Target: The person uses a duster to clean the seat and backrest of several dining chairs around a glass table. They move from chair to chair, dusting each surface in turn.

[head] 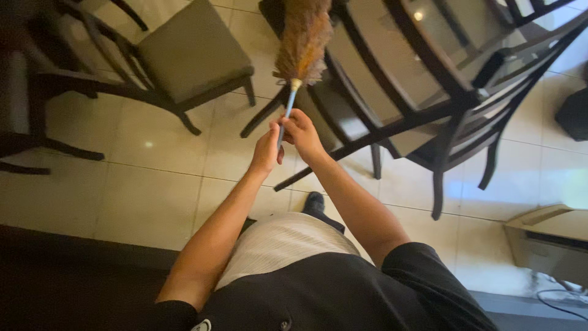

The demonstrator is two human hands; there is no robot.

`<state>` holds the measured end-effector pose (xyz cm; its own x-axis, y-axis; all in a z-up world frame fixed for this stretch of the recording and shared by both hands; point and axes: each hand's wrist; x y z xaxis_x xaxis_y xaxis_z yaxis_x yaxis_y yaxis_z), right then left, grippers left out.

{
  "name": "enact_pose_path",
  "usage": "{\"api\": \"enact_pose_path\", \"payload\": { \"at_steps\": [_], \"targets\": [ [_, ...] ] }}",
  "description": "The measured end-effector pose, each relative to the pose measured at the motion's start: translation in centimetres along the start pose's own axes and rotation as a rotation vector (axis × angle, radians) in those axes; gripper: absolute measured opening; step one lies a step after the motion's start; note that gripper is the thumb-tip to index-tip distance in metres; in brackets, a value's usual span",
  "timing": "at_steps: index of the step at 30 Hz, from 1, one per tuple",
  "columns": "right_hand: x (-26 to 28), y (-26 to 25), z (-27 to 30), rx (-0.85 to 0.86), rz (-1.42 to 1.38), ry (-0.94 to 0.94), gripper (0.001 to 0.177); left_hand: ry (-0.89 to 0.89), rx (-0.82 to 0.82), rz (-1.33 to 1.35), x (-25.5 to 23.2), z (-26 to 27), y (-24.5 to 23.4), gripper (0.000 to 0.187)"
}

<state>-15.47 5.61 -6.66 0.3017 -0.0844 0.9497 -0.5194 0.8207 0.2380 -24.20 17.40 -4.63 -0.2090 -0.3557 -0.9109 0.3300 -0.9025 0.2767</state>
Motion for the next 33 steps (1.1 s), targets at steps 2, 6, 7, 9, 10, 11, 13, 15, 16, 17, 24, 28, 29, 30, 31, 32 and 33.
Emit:
{"api": "enact_pose_path", "payload": {
  "at_steps": [2,6,7,9,10,11,13,15,16,17,24,28,29,30,31,32,33],
  "targets": [
    [-1.6,3.4,-1.6,-0.051,0.01,-0.011,0.016,0.031,0.003,-0.154,-1.3,0.1,-4.9,0.058],
    [-4.5,11.4,-2.8,-0.136,-0.126,0.005,0.017,0.063,-0.002,-0.185,-0.9,1.1,-16.0,0.059],
    [-4.8,13.3,-3.6,-0.158,-0.132,0.006,0.017,0.08,0.01,-0.107,-0.9,0.8,-18.9,0.059],
    [-5.3,17.0,-4.2,-0.154,-0.194,0.061,0.017,0.104,-0.038,-0.074,-1.3,0.7,-24.2,0.056],
    [-5.4,18.7,-4.3,-0.151,-0.224,0.09,0.017,0.116,-0.064,-0.056,-1.8,1.0,-26.4,0.054],
    [-5.6,20.3,-4.5,-0.157,-0.202,0.116,0.019,0.133,-0.091,-0.015,-2.4,1.2,-28.5,0.051],
    [-6.0,23.0,-4.9,-0.17,-0.155,0.17,0.021,0.165,-0.147,0.068,-4.1,1.8,-32.2,0.047],
    [-6.5,25.0,-5.7,-0.161,-0.127,0.201,0.023,0.184,-0.216,0.077,-5.8,2.6,-35.2,0.046],
    [-6.8,25.7,-6.2,-0.156,-0.11,0.215,0.023,0.195,-0.25,0.083,-6.5,2.9,-36.5,0.045],
    [-7.0,26.2,-6.8,-0.15,-0.12,0.217,0.023,0.2,-0.273,0.102,-6.9,3.2,-37.5,0.043],
    [-6.4,30.8,-11.2,-0.112,-0.089,0.304,0.024,0.383,-0.574,0.124,-9.4,2.3,-45.7,0.031],
    [-6.7,33.2,-15.5,-0.082,-0.052,0.296,0.022,0.476,-0.77,0.064,-12.6,-1.2,-51.0,0.031],
    [-7.1,33.5,-16.7,-0.076,-0.069,0.291,0.022,0.489,-0.783,0.056,-13.6,-2.5,-52.4,0.034],
    [-7.4,33.6,-18.1,-0.07,-0.085,0.286,0.022,0.502,-0.797,0.048,-14.8,-3.9,-53.8,0.037],
    [-7.7,33.8,-19.6,-0.064,-0.103,0.277,0.022,0.518,-0.809,0.039,-16.1,-5.3,-55.2,0.04],
    [-8.1,34.0,-21.2,-0.045,-0.102,0.249,0.021,0.478,-0.812,0.024,-17.2,-6.4,-56.5,0.041],
    [-8.5,34.1,-23.0,-0.03,-0.099,0.218,0.022,0.439,-0.81,0.011,-18.4,-8.0,-57.8,0.043]
  ]
}}
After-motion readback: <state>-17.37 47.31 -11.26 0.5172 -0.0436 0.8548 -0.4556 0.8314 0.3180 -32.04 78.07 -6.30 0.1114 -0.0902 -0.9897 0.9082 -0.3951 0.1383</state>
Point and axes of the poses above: each hand's wrist, its own z-axis away from the middle knuckle, its own y-axis out of the palm, x = y × z, and after that the axes turned 8 degrees about z, right-handed
